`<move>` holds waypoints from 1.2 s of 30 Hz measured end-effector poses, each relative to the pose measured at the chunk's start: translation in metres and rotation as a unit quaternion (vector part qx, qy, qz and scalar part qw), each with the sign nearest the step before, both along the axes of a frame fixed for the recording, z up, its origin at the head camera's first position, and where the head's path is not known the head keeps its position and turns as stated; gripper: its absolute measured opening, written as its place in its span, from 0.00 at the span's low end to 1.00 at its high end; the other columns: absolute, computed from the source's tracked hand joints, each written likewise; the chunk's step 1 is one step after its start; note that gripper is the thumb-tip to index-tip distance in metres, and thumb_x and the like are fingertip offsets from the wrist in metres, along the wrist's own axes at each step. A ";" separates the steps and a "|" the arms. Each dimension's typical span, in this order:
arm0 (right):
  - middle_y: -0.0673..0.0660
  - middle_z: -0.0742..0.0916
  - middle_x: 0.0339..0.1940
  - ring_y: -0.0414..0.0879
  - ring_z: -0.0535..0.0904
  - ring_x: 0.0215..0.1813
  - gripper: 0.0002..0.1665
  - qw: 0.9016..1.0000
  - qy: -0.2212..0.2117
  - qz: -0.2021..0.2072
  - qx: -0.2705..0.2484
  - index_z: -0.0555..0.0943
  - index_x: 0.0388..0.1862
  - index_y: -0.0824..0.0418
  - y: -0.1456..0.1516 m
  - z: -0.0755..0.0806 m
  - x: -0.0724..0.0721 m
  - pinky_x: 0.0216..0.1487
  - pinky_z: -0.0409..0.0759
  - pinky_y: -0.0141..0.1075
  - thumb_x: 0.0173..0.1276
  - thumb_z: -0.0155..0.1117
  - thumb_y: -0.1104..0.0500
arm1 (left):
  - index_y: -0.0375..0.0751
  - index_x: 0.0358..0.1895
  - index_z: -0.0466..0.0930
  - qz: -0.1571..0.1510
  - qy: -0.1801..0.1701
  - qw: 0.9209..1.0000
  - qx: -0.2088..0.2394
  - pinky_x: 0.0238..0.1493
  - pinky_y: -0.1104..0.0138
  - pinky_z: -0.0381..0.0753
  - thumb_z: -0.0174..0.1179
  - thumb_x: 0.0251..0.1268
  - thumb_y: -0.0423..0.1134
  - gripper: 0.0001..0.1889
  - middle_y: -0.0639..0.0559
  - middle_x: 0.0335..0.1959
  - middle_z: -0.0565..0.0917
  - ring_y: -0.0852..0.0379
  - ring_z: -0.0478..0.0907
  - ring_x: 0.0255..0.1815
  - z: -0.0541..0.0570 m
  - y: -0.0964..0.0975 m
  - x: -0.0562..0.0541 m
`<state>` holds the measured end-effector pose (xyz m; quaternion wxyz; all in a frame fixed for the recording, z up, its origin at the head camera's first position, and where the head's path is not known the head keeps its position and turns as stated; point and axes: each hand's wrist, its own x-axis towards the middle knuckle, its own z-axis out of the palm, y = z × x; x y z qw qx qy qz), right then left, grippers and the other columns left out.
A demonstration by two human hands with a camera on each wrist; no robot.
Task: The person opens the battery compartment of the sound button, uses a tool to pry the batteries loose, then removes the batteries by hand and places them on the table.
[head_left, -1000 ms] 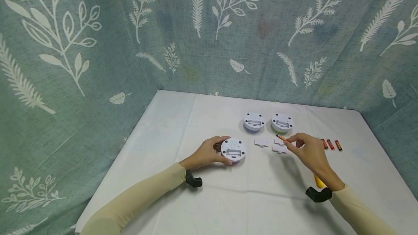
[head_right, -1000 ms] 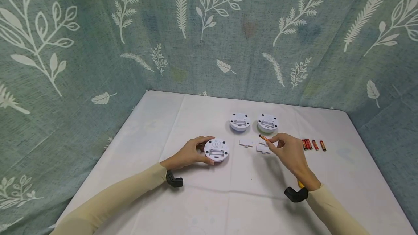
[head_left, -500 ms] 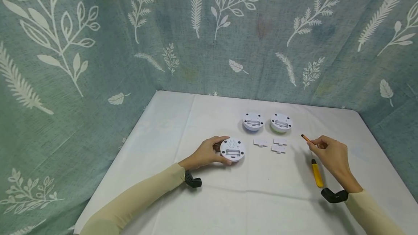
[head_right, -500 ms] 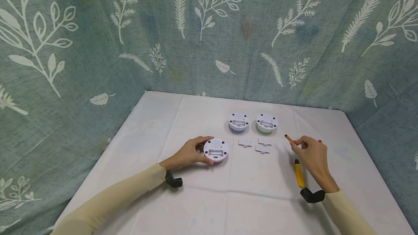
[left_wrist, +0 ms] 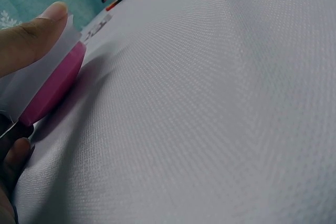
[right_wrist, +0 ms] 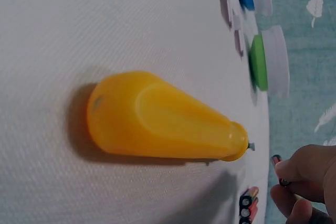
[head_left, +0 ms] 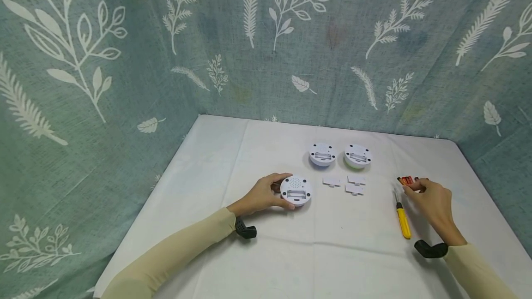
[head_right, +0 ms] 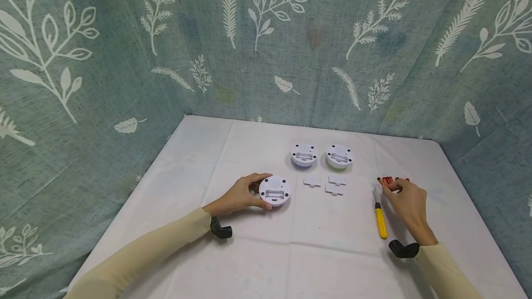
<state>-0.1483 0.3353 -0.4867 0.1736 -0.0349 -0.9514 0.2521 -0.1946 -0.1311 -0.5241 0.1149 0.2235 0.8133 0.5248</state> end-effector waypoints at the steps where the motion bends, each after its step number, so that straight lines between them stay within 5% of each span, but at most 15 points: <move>1: 0.64 0.86 0.26 0.48 0.72 0.22 0.13 1.000 -0.001 -0.001 0.002 0.85 0.32 0.70 0.000 -0.001 0.000 0.21 0.67 0.36 0.66 0.73 0.59 | 0.55 0.74 0.72 0.001 0.000 1.000 0.000 0.56 0.58 0.77 0.86 0.42 0.50 0.49 0.57 0.57 0.80 0.55 0.77 0.51 0.000 0.000 0.000; 13: 0.69 0.86 0.30 0.57 0.77 0.28 0.13 0.999 -0.029 -0.014 0.024 0.85 0.33 0.74 -0.003 -0.013 -0.007 0.27 0.68 0.39 0.64 0.75 0.62 | 0.54 0.75 0.72 0.000 -0.001 1.000 -0.004 0.55 0.61 0.77 0.86 0.42 0.50 0.50 0.58 0.57 0.79 0.56 0.77 0.51 -0.002 -0.001 0.000; 25: 0.66 0.86 0.26 0.52 0.74 0.25 0.13 0.999 -0.024 -0.011 0.022 0.85 0.31 0.72 0.000 -0.020 -0.012 0.25 0.67 0.39 0.64 0.76 0.62 | 0.55 0.75 0.72 -0.002 -0.001 1.000 -0.007 0.54 0.63 0.77 0.85 0.43 0.50 0.50 0.59 0.57 0.79 0.56 0.77 0.50 -0.002 -0.001 0.000; 31: 0.63 0.84 0.24 0.50 0.72 0.24 0.13 1.000 -0.013 -0.007 0.016 0.85 0.32 0.72 -0.002 -0.015 -0.011 0.23 0.66 0.37 0.64 0.77 0.62 | 0.55 0.75 0.71 -0.004 0.006 1.000 -0.018 0.54 0.64 0.78 0.85 0.42 0.53 0.51 0.60 0.57 0.79 0.57 0.77 0.50 -0.002 -0.001 -0.001; 36: 0.60 0.86 0.29 0.48 0.75 0.26 0.12 0.999 -0.004 0.039 0.002 0.87 0.37 0.69 -0.016 -0.004 -0.012 0.24 0.70 0.34 0.65 0.77 0.59 | 0.55 0.75 0.71 -0.004 0.008 1.000 -0.021 0.54 0.63 0.78 0.85 0.41 0.55 0.52 0.60 0.57 0.79 0.57 0.77 0.51 -0.002 -0.001 -0.002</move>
